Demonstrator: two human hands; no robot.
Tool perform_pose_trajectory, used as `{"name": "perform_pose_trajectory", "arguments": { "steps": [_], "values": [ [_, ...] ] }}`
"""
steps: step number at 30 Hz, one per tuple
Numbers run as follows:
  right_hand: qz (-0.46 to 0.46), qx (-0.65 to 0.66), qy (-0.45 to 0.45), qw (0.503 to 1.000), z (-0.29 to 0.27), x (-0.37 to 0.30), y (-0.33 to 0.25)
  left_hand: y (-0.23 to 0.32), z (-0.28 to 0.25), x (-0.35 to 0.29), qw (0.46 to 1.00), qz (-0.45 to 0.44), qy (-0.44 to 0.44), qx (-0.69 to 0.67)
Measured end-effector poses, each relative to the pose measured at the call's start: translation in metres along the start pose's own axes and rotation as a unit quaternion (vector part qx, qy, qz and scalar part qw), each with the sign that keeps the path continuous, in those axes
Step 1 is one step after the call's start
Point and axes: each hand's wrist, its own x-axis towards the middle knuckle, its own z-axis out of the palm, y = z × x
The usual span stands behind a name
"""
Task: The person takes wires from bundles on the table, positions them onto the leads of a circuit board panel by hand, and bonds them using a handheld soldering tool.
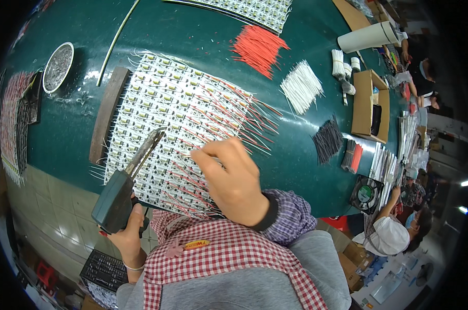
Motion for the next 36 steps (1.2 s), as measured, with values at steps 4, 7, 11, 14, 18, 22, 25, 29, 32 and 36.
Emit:
{"name": "perform_pose_trajectory", "arguments": {
  "steps": [4,7,11,14,18,22,25,29,32,36],
  "values": [
    [0.008,0.008,-0.015,1.000,0.041,-0.004,0.016,0.004,0.000,-0.003,1.000,0.012,0.004,0.021],
    [0.007,0.007,-0.016,1.000,0.052,-0.009,0.020,0.007,0.000,-0.004,0.999,0.040,-0.010,0.034],
    [0.003,-0.001,-0.020,1.000,0.059,-0.012,0.022,0.010,0.001,0.002,0.997,0.061,-0.033,0.033],
    [0.001,-0.010,-0.014,1.000,0.061,-0.011,0.022,0.010,0.002,0.003,0.995,0.075,-0.057,0.033],
    [0.003,-0.009,-0.019,1.000,0.060,-0.012,0.022,0.008,0.004,0.004,0.993,0.096,-0.062,0.028],
    [0.003,-0.007,-0.007,1.000,0.060,-0.012,0.022,0.010,0.004,0.005,0.994,0.087,-0.063,0.028],
    [0.005,-0.010,-0.008,1.000,0.060,-0.012,0.021,0.009,0.003,0.005,0.994,0.076,-0.072,0.031],
    [0.011,-0.016,-0.011,1.000,0.059,-0.012,0.020,0.007,0.004,0.005,0.993,0.083,-0.073,0.032],
    [0.009,-0.015,-0.014,1.000,0.059,-0.012,0.020,0.007,0.005,0.006,0.993,0.087,-0.073,0.034],
    [0.011,-0.014,-0.020,1.000,0.059,-0.012,0.019,0.004,0.006,0.005,0.994,0.083,-0.070,0.022]
  ]
}}
